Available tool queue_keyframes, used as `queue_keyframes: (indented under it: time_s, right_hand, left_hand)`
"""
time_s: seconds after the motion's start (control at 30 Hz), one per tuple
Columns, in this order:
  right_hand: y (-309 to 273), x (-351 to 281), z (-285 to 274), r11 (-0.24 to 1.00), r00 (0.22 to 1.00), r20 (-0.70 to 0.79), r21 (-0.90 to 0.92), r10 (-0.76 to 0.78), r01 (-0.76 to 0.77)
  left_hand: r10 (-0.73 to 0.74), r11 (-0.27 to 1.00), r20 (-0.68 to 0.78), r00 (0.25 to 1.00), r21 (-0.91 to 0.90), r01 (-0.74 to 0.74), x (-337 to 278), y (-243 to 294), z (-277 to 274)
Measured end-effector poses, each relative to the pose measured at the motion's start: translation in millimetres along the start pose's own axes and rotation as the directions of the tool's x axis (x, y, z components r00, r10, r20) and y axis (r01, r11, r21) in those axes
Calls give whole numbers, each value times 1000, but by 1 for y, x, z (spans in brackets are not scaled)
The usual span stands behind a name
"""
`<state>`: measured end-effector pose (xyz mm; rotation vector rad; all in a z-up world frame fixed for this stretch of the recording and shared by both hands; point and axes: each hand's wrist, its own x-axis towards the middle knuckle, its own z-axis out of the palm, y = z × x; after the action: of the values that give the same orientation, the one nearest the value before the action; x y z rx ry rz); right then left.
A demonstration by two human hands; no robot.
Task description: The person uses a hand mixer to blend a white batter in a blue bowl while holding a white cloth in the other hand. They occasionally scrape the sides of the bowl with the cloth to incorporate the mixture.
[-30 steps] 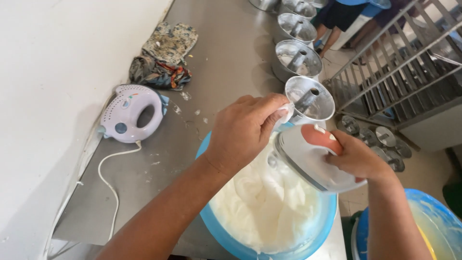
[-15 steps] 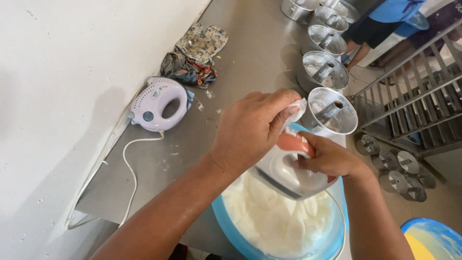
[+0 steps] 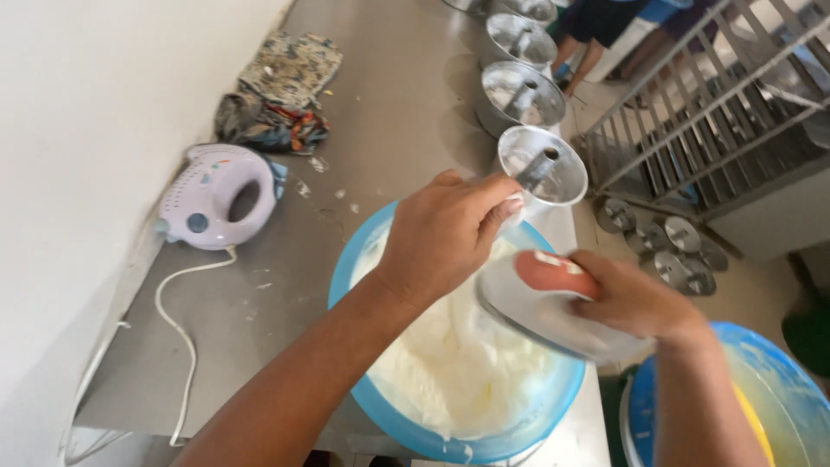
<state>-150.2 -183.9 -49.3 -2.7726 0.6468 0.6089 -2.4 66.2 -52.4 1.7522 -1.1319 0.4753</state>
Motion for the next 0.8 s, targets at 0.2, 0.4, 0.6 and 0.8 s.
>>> queue_keyframes:
  time_s: [0.2,0.4,0.6,0.8]
  right_hand:
    - [-31,-63,31,999,999,-33,47,17,-15]
    - [-19,-120,49,960,954,207,135,215,-245]
    - [-14,-113,82,985,994,23,131,110,-112]
    - [-30,-120,71,975,985,88,150,149,-161]
  left_hand:
    - [-130,991,455,881,93,98,0,-15,36]
    - [-150,989,526,837,68,134,7,-18,49]
    - [-257,958,512,820,26,284,15,-20,46]
    - [-231,969,459,858,192,158,33,-13,62]
